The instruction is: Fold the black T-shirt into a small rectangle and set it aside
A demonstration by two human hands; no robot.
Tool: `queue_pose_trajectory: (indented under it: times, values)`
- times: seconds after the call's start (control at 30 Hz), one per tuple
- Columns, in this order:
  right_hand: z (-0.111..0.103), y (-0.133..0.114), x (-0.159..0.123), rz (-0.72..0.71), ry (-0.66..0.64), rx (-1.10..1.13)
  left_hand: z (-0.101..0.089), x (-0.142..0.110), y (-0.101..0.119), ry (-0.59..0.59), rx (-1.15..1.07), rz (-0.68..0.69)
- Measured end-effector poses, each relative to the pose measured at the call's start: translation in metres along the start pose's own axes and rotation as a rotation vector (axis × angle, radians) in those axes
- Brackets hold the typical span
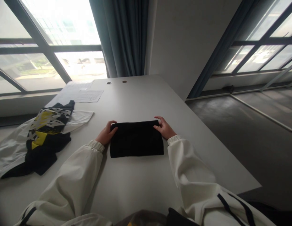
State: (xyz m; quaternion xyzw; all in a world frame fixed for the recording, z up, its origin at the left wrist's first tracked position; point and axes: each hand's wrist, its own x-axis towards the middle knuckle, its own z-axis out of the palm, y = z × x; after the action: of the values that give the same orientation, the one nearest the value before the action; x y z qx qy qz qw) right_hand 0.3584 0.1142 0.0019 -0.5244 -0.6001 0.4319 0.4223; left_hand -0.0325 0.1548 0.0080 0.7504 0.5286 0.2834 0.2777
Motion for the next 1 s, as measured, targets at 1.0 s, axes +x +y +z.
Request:
queue_pose_trajectory:
  times: [1.0]
  values:
    - [0.0061,0.0049,0.0071,-0.142,0.068,-0.286,0.0046,0.0050,0.0015,-0.067,-0.141,0.013]
